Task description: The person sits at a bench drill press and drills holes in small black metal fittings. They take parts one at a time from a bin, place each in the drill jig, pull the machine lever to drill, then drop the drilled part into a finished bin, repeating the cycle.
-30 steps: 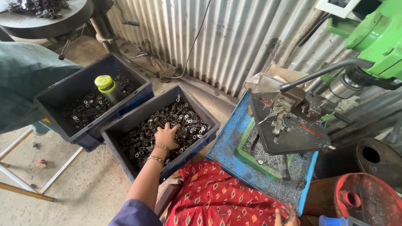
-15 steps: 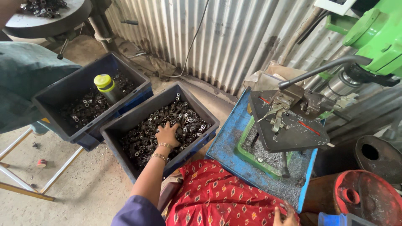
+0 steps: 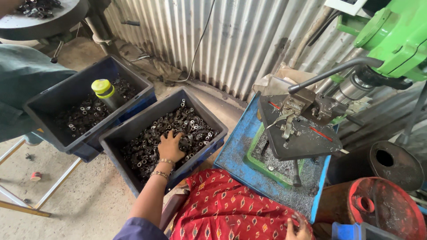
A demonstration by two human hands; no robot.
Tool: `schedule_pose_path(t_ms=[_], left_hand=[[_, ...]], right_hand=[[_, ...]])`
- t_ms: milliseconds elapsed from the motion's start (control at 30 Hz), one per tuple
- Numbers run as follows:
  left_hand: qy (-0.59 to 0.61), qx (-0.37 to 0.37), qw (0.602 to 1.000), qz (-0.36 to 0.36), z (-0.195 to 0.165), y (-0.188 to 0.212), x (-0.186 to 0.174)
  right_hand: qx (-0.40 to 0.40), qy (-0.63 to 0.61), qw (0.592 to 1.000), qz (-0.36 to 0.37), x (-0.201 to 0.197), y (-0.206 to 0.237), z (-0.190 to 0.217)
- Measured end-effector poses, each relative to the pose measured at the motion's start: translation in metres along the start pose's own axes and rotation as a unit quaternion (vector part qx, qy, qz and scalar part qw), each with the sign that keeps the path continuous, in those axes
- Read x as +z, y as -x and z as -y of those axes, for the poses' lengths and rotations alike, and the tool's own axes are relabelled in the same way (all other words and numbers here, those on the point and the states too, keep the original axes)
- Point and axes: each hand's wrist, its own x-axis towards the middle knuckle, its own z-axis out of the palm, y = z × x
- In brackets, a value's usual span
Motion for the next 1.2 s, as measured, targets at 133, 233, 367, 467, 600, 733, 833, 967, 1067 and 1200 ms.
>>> schedule_pose_path(t_ms=[133,233,367,467,600,733,833,967,1067,1200], left_hand=[[-0.031,-0.020,0.995,0.089,-0.005,-0.012,-0.005],[-0.035,-0.003,0.993,0.117,-0.005,-0.019,-0.009],[-0.003,0.036,0.996,0.078,0.002,-0.015,-0.009],[0.003,0.047,0.997,0.053,0.002,-0.008,-0.010],[0.033,0.047,0.998,0.018,0.002,0.001,-0.014],[0.108,0.015,0.993,-0.047,0.009,0.008,-0.014],[0.238,-0.024,0.958,-0.158,0.018,0.009,-0.011],[0.474,-0.078,0.839,-0.255,0.025,0.003,-0.008],[0.634,-0.110,0.725,-0.245,0.028,0.003,-0.012],[0.757,-0.248,0.582,-0.166,0.025,0.012,-0.014]], right_hand=[[0.035,0.012,0.999,0.029,0.000,-0.001,0.005],[0.044,0.015,0.998,0.031,0.001,-0.002,0.002],[0.042,-0.006,0.999,0.032,0.001,-0.004,-0.006],[0.034,-0.019,0.999,0.029,0.000,-0.003,-0.009],[0.019,-0.030,0.999,0.024,-0.002,-0.003,-0.010],[-0.006,-0.008,1.000,-0.001,0.000,-0.002,-0.009],[-0.073,0.073,0.995,0.001,-0.003,-0.003,-0.007],[-0.037,0.083,0.996,0.008,-0.004,-0.001,-0.004],[-0.037,0.063,0.997,0.015,-0.005,0.000,-0.003],[-0.057,0.043,0.997,0.007,-0.005,0.001,-0.003]])
